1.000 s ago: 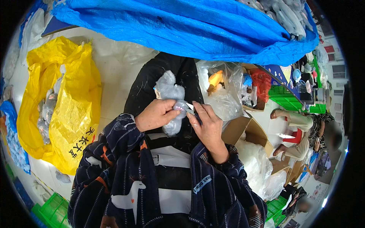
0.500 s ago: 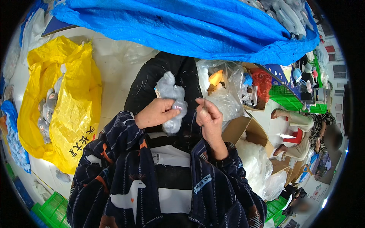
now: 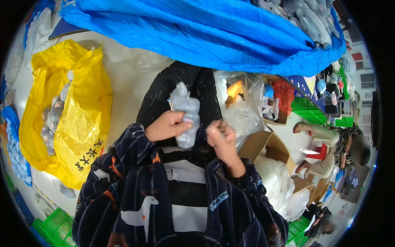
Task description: The person sits on the floor and uses scissors to trim loose threads and fur from small gray stuffed toys. They handle each toy one at a time, turning it over to access different areas, then place the finished toy into a blue bag.
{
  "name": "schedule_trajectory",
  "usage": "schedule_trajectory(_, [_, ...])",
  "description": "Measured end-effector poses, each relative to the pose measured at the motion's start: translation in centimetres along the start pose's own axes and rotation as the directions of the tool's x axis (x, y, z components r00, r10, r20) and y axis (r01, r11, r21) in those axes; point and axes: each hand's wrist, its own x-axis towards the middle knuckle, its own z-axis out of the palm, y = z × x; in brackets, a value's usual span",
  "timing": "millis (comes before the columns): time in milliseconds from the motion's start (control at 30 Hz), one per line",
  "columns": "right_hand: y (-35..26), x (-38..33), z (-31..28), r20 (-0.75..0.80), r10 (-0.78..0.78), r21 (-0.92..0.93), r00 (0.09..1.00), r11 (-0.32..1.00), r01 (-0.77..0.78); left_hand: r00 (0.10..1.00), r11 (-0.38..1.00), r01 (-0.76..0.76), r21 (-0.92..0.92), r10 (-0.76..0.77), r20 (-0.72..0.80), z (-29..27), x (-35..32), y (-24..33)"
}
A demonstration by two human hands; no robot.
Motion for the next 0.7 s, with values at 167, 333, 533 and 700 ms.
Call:
schedule_trajectory(167, [1.2, 1.8, -5.2, -0.151, 0.021, -0.08, 0.988, 0.996, -0.033, 0.945, 0.931, -0.242, 0.272, 0.29, -0.15, 0.3, -1.9, 0.7])
schedule_trajectory(333, [0.9, 2.4, -2.5, -0.141, -0.118, -0.19, 0.983, 0.978, 0.091, 0.884, 0.876, -0.405, 0.264, 0.449, -0.133, 0.1, -2.9, 0.5])
schedule_trajectory(533, [-5.5, 3.3, -1.4, 0.199, -0.442, -0.485, 0.874, 0.731, 0.48, 0.795, 0.654, -0.538, 0.531, 0.603, 0.062, 1.2, -3.5, 2.9])
schedule_trajectory(700, [-6.6, 3.4, -1.8, 0.478, -0.151, -0.598, 0.865, 0.665, 0.447, 0.788, 0.695, -0.575, 0.432, 0.613, 0.061, 1.0, -3.3, 1.9])
